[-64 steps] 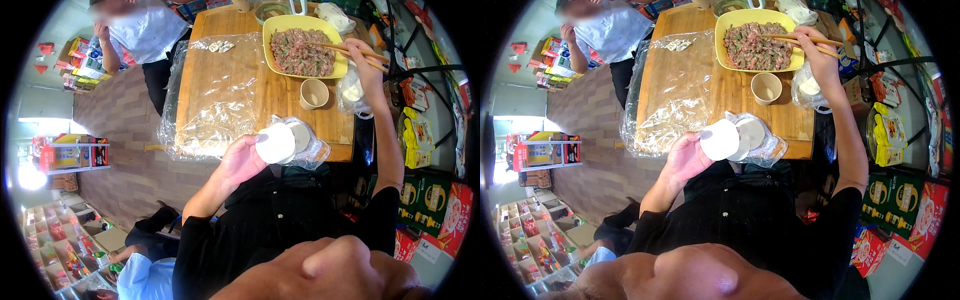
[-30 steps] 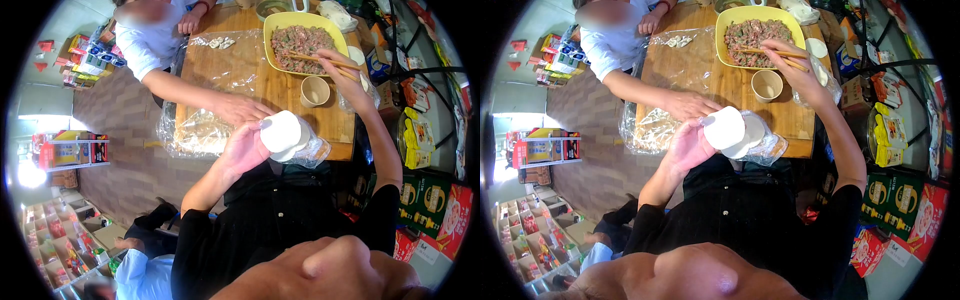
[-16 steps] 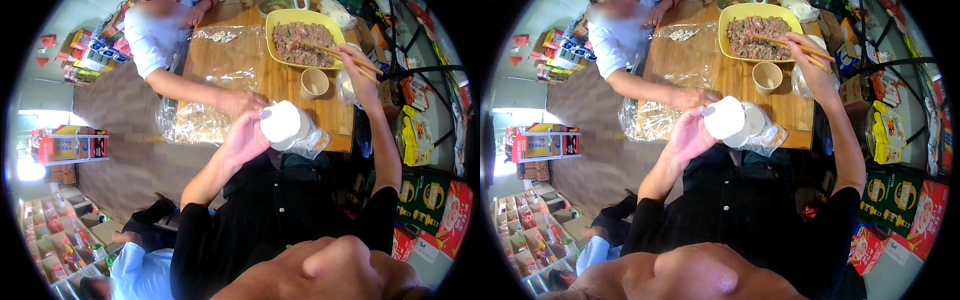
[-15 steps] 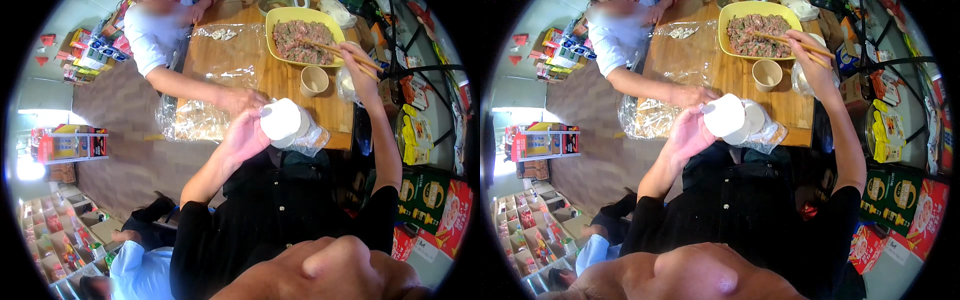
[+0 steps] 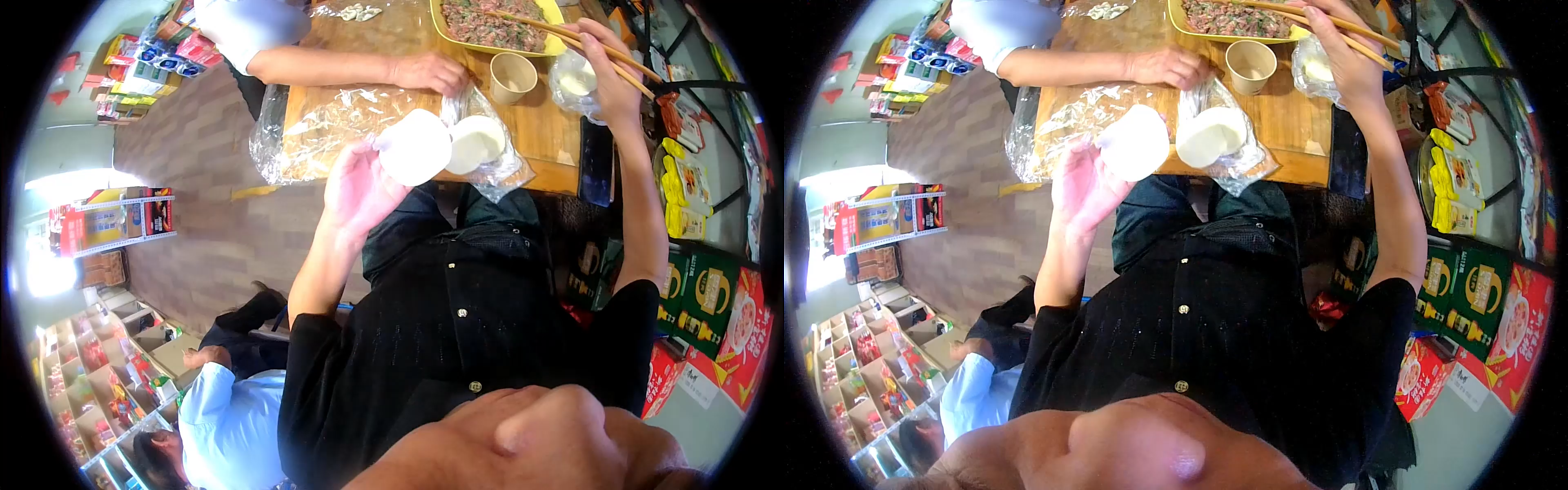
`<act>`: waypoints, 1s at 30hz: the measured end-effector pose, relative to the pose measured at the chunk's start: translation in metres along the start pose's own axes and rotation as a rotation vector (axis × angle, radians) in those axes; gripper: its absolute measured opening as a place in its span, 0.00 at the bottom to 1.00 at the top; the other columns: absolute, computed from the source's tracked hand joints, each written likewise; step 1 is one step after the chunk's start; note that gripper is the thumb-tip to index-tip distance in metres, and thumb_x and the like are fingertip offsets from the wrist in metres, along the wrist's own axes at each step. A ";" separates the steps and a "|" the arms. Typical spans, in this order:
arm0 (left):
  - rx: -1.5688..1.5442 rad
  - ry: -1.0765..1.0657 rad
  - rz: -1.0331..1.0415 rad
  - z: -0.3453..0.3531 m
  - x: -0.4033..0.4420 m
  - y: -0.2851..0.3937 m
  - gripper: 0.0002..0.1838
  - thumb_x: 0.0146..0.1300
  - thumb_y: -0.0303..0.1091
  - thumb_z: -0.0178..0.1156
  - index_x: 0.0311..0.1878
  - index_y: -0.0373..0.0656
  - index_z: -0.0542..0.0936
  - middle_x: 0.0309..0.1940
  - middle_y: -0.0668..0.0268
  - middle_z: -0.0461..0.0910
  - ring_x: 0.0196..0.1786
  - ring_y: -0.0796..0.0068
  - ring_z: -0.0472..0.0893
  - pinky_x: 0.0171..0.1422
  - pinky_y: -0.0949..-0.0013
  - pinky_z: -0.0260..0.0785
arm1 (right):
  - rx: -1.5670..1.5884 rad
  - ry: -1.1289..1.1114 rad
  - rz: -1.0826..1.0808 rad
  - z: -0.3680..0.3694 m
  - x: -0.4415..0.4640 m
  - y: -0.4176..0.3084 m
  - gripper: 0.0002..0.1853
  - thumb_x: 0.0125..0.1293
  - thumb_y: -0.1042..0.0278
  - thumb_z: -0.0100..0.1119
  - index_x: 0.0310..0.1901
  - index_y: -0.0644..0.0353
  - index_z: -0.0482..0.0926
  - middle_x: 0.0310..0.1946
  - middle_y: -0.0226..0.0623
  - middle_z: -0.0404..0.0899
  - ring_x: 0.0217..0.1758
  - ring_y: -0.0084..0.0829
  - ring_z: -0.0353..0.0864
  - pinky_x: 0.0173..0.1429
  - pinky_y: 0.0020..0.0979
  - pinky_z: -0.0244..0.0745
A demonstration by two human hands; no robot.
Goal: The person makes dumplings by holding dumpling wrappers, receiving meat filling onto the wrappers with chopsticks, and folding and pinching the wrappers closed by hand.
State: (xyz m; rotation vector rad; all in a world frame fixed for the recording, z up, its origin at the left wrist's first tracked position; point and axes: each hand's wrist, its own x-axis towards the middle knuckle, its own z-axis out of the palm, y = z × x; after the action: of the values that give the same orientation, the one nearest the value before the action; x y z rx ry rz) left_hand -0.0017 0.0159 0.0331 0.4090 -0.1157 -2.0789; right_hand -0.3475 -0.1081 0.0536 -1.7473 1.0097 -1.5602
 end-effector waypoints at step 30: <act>-0.207 -0.195 -0.128 -0.008 0.014 -0.013 0.37 0.69 0.49 0.48 0.68 0.24 0.57 0.68 0.43 0.63 0.69 0.50 0.66 0.74 0.52 0.57 | 0.481 -0.176 0.596 0.032 -0.069 -0.071 0.15 0.73 0.67 0.45 0.54 0.67 0.73 0.47 0.49 0.79 0.48 0.37 0.83 0.48 0.31 0.83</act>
State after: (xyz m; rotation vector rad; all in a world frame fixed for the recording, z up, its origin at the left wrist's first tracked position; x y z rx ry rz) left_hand -0.0162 0.0111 0.0192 0.0892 0.0109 -2.2274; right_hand -0.3072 -0.0132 0.0698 -1.0957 0.8679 -1.1210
